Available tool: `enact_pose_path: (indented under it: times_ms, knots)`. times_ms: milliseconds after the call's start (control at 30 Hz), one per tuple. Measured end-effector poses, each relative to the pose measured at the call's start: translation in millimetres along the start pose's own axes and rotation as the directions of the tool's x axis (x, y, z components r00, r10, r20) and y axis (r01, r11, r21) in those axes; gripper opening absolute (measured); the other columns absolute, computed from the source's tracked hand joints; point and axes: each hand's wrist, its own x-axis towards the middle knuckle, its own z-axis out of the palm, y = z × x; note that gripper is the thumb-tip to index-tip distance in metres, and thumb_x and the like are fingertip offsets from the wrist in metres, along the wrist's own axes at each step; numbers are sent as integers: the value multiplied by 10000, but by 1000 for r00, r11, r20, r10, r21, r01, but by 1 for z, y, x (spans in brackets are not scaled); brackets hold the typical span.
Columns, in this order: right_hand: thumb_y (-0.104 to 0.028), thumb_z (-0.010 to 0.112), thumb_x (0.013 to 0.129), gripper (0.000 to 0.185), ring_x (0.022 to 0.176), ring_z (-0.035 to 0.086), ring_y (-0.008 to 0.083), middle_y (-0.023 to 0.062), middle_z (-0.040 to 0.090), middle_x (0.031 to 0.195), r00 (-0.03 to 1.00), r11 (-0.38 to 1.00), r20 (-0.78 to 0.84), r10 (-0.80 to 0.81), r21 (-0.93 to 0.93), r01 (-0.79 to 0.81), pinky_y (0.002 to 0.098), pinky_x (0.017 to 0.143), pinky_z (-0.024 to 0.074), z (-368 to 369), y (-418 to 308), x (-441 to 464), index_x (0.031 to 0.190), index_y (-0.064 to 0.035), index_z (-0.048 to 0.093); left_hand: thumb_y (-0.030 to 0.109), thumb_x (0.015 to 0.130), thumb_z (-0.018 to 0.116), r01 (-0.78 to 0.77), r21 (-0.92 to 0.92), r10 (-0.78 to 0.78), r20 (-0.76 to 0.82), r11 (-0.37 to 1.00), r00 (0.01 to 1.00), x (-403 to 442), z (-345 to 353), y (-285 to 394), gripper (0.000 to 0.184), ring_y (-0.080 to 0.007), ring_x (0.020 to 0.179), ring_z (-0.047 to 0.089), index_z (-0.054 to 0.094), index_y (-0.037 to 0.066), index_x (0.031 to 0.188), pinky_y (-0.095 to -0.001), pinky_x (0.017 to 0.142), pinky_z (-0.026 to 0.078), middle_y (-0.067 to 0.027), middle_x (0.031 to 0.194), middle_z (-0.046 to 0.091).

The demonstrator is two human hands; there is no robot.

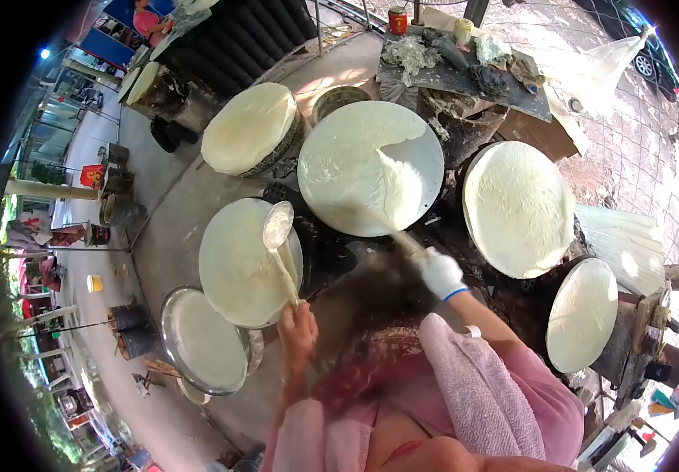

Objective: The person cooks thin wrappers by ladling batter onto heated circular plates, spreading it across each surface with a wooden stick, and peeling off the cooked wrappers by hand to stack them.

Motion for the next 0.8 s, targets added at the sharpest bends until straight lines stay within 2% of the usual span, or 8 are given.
enact_pose_path:
  times_ms: [100, 167, 267, 333, 400, 533, 667, 800]
  knots:
    - [-392, 496, 968, 379, 714, 647, 447, 242, 657, 748, 977, 1000, -213, 20, -7, -21, 543, 626, 497, -32, 20, 46, 895, -30, 583, 160, 970, 573, 302, -393, -306, 54, 868, 950, -6, 10, 42, 181, -52, 541, 444, 559, -5, 896, -194, 452, 395, -15, 686, 510]
    - [-344, 467, 986, 377, 725, 639, 455, 258, 642, 726, 949, 999, -315, -26, 21, 34, 536, 640, 499, -44, 23, 80, 860, -15, 601, 167, 977, 563, 248, -362, -246, 52, 898, 968, -3, 20, 36, 173, -39, 512, 434, 550, 19, 890, -180, 427, 376, 6, 671, 502]
    - [-400, 473, 973, 399, 764, 632, 475, 279, 641, 754, 978, 993, -201, -57, 94, 77, 541, 683, 494, -32, 15, 59, 961, -24, 609, 178, 982, 555, 289, -389, -261, 123, 875, 957, 4, 29, 50, 160, -35, 465, 423, 527, 50, 890, -181, 390, 353, 27, 642, 486]
    - [-371, 462, 975, 463, 703, 646, 445, 259, 654, 762, 999, 997, -8, -37, 66, 37, 539, 653, 494, -33, 16, 18, 1371, -130, 469, 181, 989, 540, 340, -385, -304, 154, 858, 940, 6, 33, 61, 160, -57, 417, 404, 512, 49, 903, -206, 359, 323, 17, 611, 465]
    - [-358, 466, 977, 572, 657, 651, 417, 245, 657, 746, 992, 993, -107, 67, 108, -55, 536, 619, 495, -18, 45, 23, 1486, -139, 322, 179, 1002, 512, 362, -335, -335, 137, 870, 932, 9, 36, 66, 171, -98, 354, 371, 499, 27, 926, -249, 322, 278, -13, 571, 434]
    - [-375, 505, 962, 663, 701, 662, 414, 213, 671, 780, 956, 997, -290, 36, -50, -53, 520, 623, 511, -45, 36, 113, 1499, -64, 272, 186, 1000, 517, 377, -336, -351, 138, 863, 926, 10, 39, 73, 169, -104, 363, 381, 502, 35, 926, -252, 331, 300, -15, 578, 442]
    - [-412, 533, 938, 636, 727, 685, 383, 203, 686, 806, 915, 988, -390, 106, -61, -140, 496, 640, 529, -96, -20, 198, 1433, -47, 370, 188, 1000, 516, 292, -360, -250, 159, 886, 955, 8, 47, 63, 149, -114, 373, 385, 508, 48, 951, -256, 340, 313, -16, 580, 437]
    - [-353, 544, 917, 454, 816, 657, 401, 204, 684, 894, 932, 969, -339, -126, 158, 189, 477, 718, 529, -101, -60, 151, 1287, -91, 556, 196, 1000, 518, 355, -345, -303, 196, 869, 933, 10, 53, 63, 158, -116, 372, 388, 513, 45, 951, -258, 343, 317, -16, 575, 430]
